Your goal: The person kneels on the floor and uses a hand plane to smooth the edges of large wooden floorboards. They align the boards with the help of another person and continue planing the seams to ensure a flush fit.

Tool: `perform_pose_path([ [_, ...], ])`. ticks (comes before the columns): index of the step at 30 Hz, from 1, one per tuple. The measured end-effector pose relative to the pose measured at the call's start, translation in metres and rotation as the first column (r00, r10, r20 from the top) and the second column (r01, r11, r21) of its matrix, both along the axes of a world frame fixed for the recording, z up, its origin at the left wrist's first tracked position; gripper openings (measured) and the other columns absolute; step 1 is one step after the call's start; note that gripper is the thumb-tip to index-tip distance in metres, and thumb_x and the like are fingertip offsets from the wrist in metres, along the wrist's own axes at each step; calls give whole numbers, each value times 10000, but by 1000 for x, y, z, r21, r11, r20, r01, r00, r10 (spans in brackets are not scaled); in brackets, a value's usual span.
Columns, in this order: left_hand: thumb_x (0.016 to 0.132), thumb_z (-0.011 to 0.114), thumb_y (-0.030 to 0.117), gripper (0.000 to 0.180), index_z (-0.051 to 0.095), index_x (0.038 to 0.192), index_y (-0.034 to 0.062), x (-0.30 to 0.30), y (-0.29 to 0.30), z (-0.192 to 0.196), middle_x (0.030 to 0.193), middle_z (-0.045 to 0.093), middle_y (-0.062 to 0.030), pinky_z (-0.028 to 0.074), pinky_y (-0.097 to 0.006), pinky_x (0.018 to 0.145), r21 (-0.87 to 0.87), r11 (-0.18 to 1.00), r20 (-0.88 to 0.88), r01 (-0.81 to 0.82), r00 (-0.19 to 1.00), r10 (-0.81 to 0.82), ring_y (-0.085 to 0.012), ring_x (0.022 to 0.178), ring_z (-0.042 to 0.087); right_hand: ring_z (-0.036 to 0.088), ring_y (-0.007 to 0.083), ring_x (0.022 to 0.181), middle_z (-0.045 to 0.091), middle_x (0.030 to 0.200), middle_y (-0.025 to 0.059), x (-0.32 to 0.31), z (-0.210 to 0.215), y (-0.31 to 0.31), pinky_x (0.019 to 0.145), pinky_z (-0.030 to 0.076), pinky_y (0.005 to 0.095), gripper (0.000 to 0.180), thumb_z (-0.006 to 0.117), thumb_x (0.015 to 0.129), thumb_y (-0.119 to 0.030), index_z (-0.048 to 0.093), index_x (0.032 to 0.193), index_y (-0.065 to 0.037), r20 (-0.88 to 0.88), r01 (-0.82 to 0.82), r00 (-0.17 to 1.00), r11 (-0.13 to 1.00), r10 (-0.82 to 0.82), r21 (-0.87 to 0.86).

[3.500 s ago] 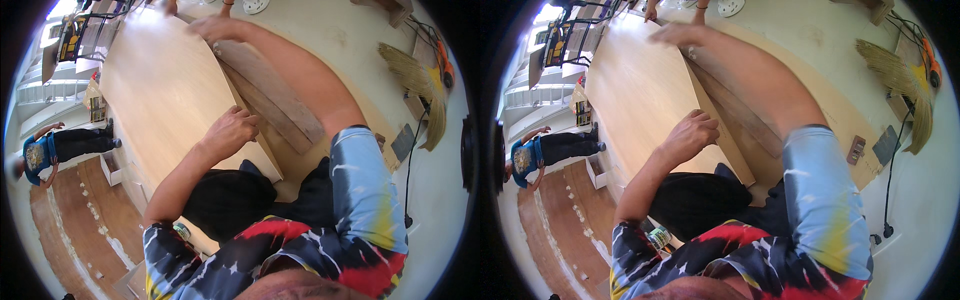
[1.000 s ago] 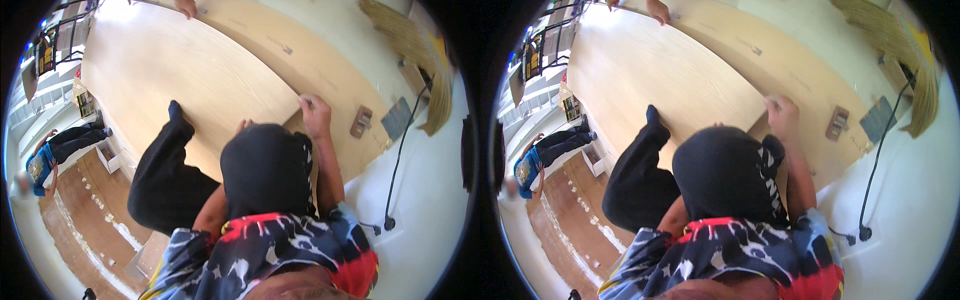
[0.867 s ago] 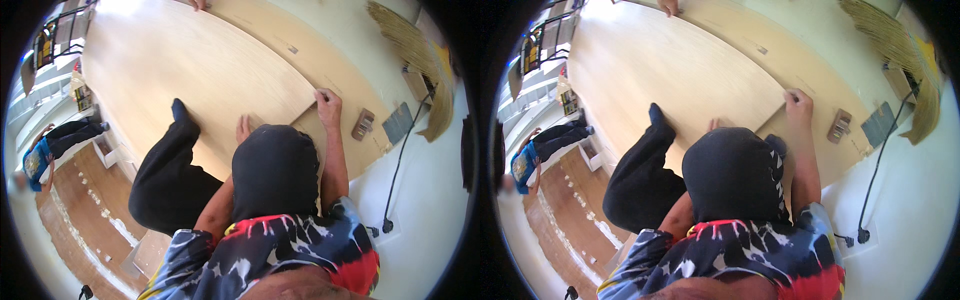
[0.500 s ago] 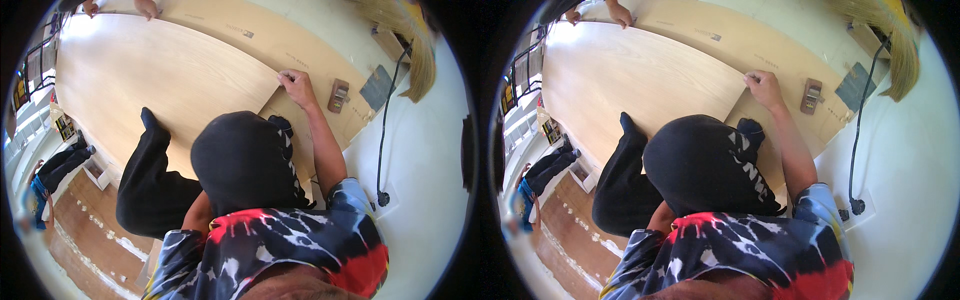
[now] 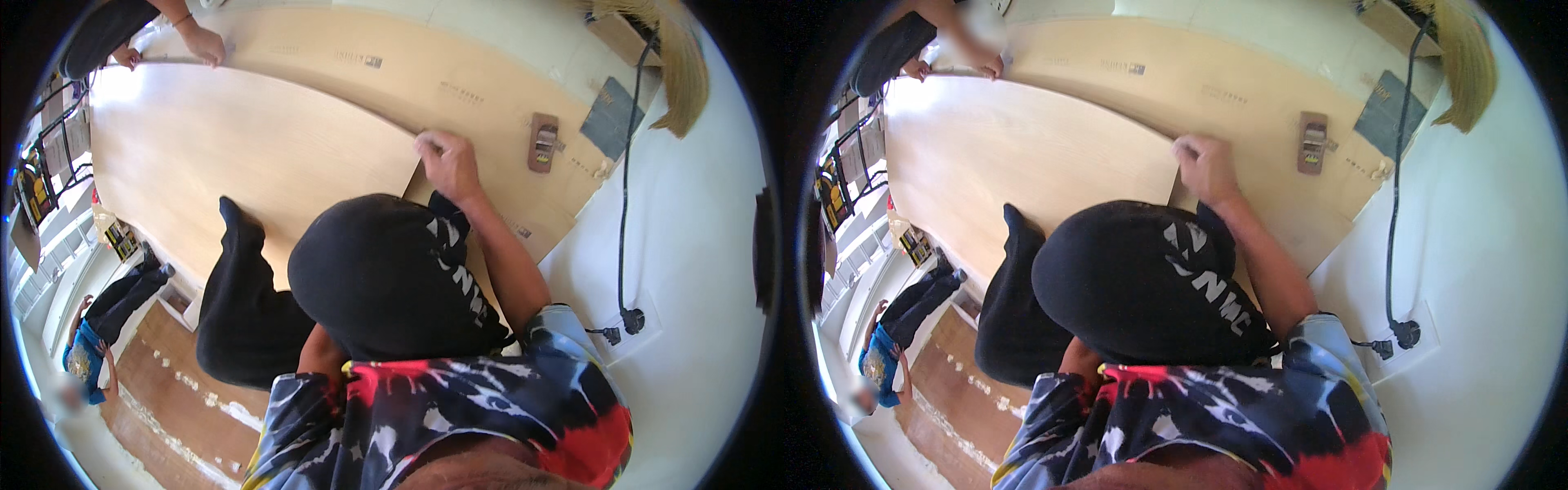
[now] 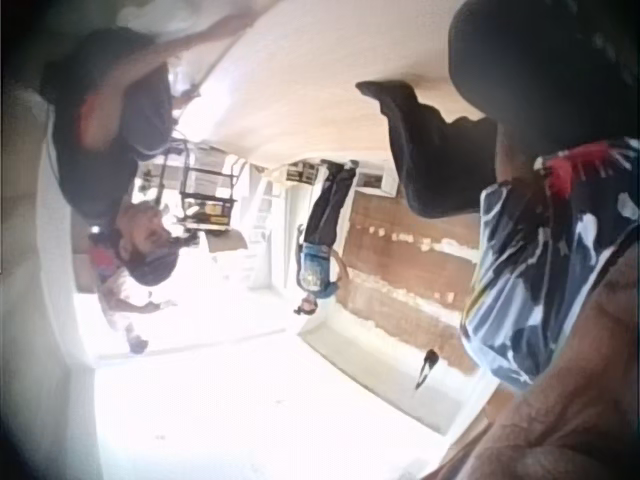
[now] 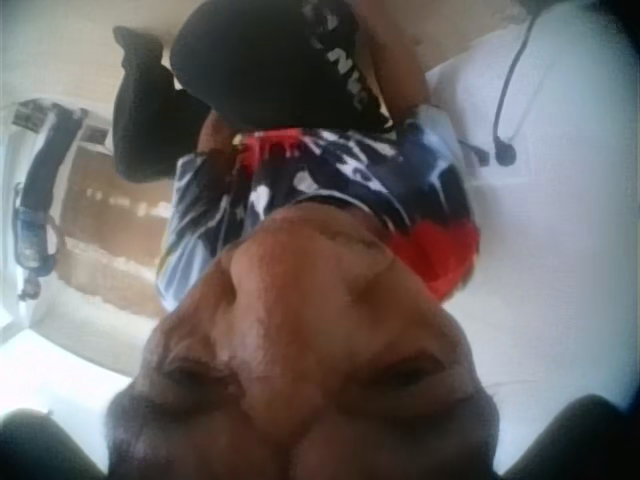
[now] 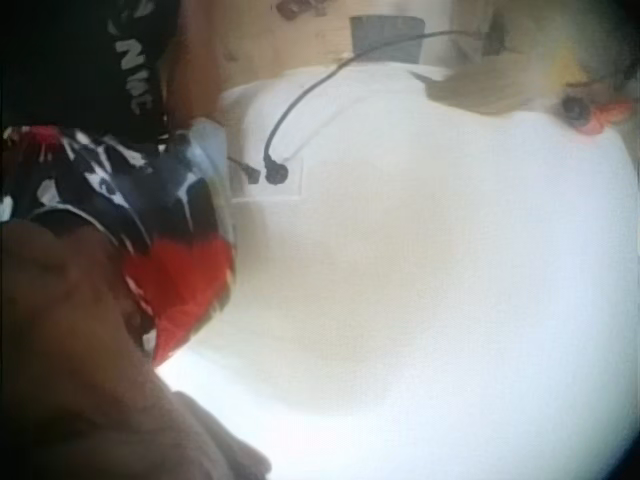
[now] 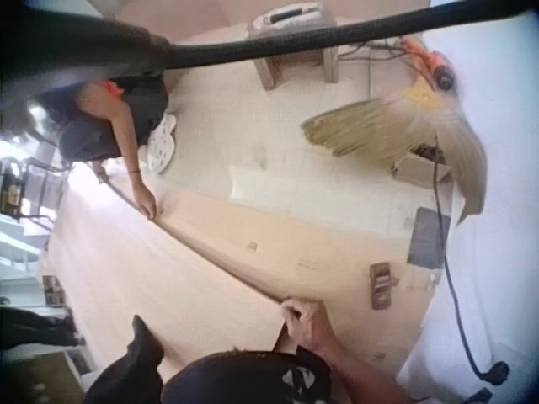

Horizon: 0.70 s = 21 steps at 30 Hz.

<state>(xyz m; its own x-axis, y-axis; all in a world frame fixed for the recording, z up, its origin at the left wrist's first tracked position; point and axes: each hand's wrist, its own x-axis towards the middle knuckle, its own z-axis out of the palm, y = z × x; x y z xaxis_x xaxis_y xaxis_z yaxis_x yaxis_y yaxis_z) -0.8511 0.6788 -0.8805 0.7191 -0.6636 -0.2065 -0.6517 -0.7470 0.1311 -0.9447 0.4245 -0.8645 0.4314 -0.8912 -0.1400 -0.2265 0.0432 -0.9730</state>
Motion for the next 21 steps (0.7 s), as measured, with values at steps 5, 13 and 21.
perform_pose_path([
  [5, 937, 666, 322, 656, 443, 1443, -30, -11, 2, 12, 1509, 402, -284, 382, -553, 1123, 23, 999, -4, 39, 999, -39, -461, 1416, 384, 652, 172, 629, 700, 729, 127, -11, -13, 4, 636, 519, 313, 143, 721, 888, -134, 745, 930, 1, -94, 14, 996, 990, -1, 141],
  [13, 965, 627, 298, 609, 444, 1439, -38, 3, -7, 5, 1506, 409, -279, 404, -567, 1109, 41, 995, 37, 86, 995, -87, -466, 1410, 395, 711, 241, 731, 725, 811, 172, -5, -11, -11, 690, 544, 350, 128, 730, 855, -117, 755, 895, 2, -107, 17, 994, 995, -6, 99],
  [21, 994, 587, 274, 563, 445, 1434, -46, 13, -4, -1, 1503, 415, -274, 426, -581, 1094, 100, 975, 158, 201, 964, -215, -472, 1404, 407, 679, 309, 741, 734, 815, 124, 5, -14, -7, 744, 523, 413, 75, 729, 825, -119, 754, 853, -54, -211, -39, 977, 998, 29, -43],
])
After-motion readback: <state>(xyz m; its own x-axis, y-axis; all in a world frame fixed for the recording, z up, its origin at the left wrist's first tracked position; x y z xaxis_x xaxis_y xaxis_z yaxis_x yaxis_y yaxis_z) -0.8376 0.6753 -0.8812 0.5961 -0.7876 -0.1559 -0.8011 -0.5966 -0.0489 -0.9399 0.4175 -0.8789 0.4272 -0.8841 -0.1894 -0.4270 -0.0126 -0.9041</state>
